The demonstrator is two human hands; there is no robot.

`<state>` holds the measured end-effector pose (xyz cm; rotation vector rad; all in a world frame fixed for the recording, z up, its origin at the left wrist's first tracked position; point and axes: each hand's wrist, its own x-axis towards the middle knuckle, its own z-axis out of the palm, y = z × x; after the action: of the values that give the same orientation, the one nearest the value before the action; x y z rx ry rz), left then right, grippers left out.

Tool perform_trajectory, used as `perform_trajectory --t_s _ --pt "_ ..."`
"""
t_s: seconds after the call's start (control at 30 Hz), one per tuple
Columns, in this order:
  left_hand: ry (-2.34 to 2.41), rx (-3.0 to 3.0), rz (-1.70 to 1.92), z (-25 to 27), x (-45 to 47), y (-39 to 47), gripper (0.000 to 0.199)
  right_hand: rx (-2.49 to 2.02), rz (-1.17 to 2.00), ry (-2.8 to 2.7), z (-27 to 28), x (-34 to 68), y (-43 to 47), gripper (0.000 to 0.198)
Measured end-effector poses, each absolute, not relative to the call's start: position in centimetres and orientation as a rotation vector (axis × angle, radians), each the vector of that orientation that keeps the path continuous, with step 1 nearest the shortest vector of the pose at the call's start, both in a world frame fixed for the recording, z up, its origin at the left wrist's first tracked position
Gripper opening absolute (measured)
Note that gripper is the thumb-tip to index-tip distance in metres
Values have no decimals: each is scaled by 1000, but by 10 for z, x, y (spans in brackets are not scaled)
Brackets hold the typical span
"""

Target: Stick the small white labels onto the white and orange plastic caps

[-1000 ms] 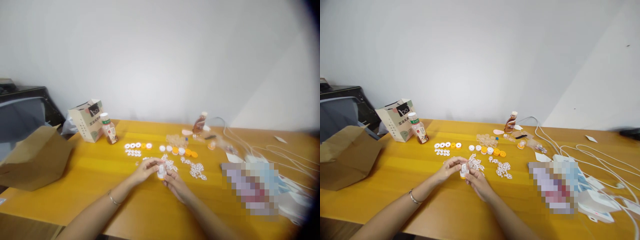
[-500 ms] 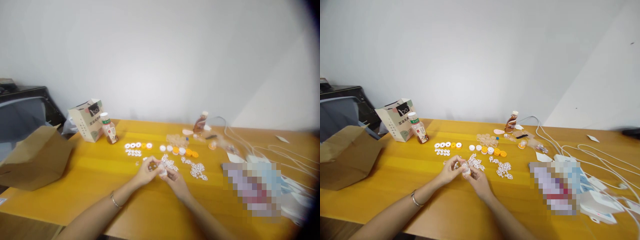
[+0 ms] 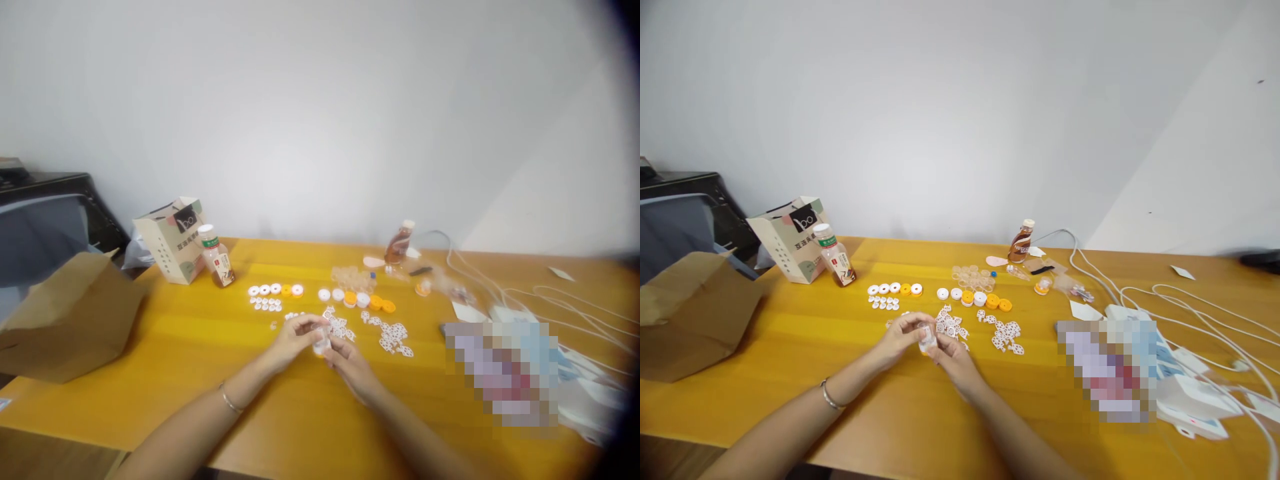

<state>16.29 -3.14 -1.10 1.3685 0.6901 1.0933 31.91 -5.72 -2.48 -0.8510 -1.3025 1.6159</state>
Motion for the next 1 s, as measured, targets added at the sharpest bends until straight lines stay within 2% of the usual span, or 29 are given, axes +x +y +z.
perform_trajectory --t_s 0.13,0.3,0.57,0.7,0.8,0.9,1.0 --pt "570 1441 966 -3 157 -32 39 -813 1610 -1323 -25 319 -57 26" --pt "697 1608 1054 0 157 -29 32 -849 1494 -1424 -20 319 -54 26" --pt "566 1549 933 2 152 -31 35 -663 1822 -1162 -21 315 -64 25" --pt "724 1699 977 8 150 -31 35 -750 1610 -1248 -20 313 -59 26" --pt "959 1835 1068 7 152 -29 27 -805 1472 -1264 -20 314 -55 28" --pt "956 1942 1054 6 153 -29 19 -781 1551 -1277 -19 317 -56 25" --pt "850 1967 1053 8 153 -31 20 -689 1694 -1211 -19 317 -60 23"
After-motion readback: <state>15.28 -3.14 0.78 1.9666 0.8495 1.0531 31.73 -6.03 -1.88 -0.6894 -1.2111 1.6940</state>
